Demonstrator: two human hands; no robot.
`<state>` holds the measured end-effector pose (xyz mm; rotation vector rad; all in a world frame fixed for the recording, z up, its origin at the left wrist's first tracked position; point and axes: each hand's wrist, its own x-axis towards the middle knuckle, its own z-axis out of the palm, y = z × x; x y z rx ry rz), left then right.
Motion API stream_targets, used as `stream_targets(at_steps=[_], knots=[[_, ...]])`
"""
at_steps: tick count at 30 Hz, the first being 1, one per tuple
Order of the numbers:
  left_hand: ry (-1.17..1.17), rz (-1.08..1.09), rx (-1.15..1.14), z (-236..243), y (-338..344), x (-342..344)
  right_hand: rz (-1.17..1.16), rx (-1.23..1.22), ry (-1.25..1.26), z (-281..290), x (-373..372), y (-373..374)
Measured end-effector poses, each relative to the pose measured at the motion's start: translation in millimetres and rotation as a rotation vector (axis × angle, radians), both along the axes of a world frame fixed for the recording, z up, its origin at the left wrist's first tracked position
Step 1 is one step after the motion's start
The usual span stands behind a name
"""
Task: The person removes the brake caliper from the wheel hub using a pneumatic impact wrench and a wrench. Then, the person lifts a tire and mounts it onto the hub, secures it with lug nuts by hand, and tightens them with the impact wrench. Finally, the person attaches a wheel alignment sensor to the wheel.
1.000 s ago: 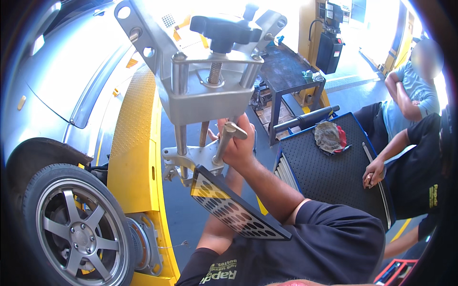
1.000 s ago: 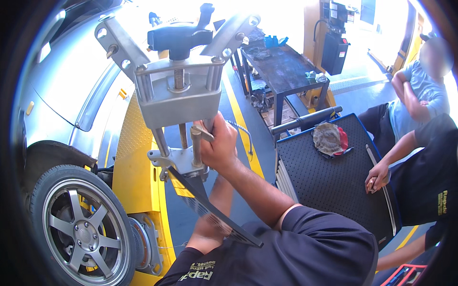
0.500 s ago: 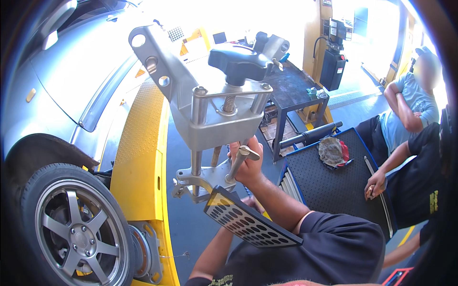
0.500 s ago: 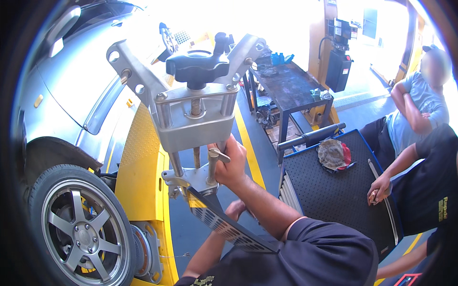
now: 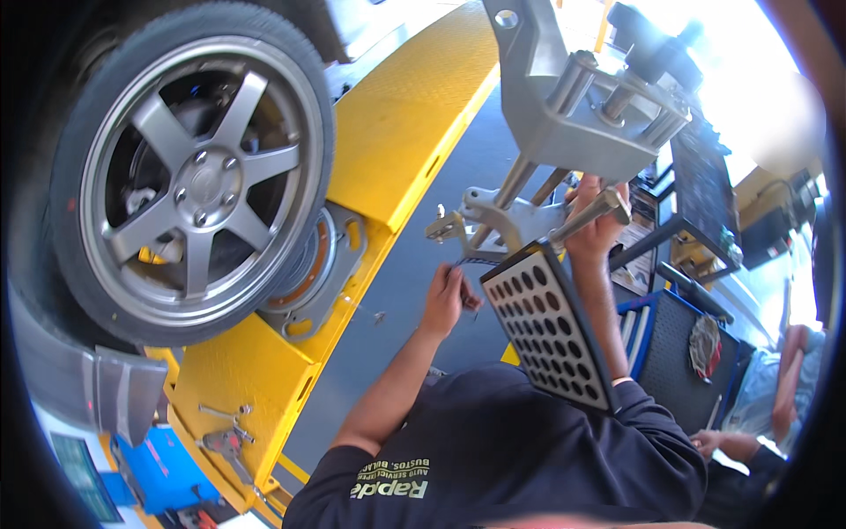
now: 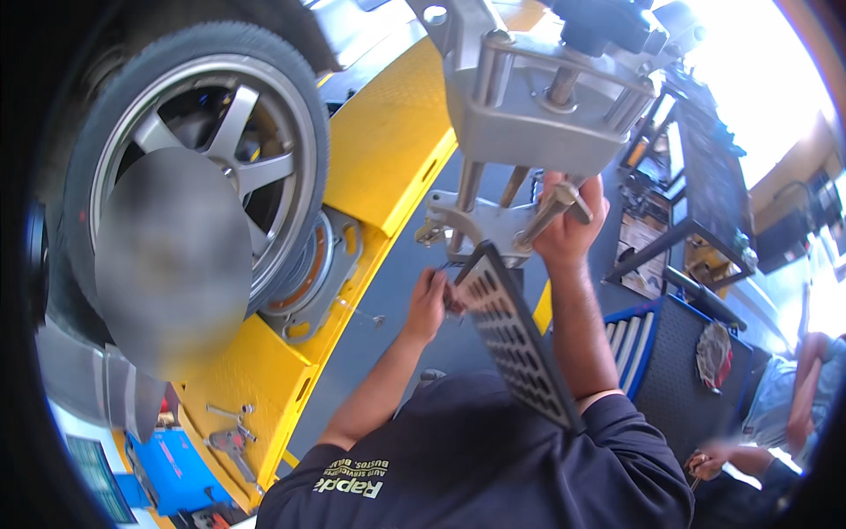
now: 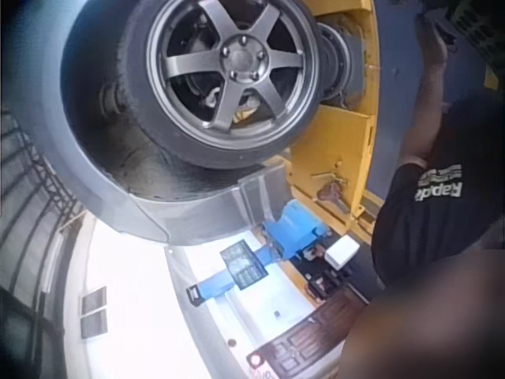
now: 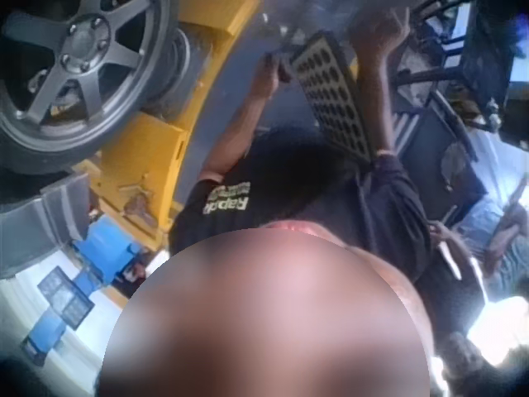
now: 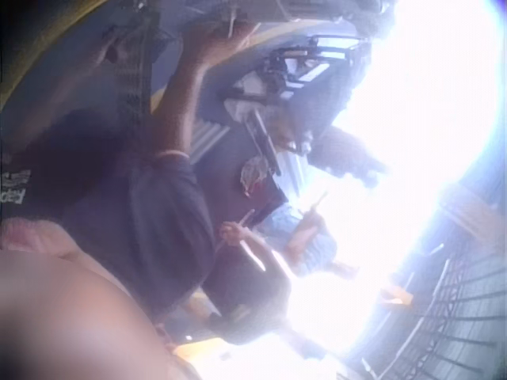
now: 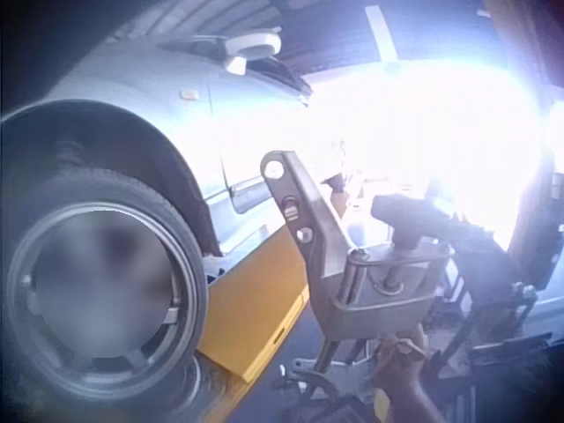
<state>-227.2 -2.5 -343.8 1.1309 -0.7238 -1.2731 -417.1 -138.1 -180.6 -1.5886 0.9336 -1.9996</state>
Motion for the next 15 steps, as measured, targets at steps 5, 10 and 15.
stream_targets(at_steps=[5,10,15], knots=[[-0.414,-0.208,-0.202,17.3,-8.7,89.1,-0.310,-0.305,0.345,1.4,50.1,-12.3],[-0.618,-0.401,0.074,97.3,69.5,187.7,-0.272,-0.200,0.448,12.0,79.9,1.5],[-0.575,-0.072,-0.256,134.1,98.0,231.0,-0.283,-0.235,0.372,-2.5,101.2,15.3]])
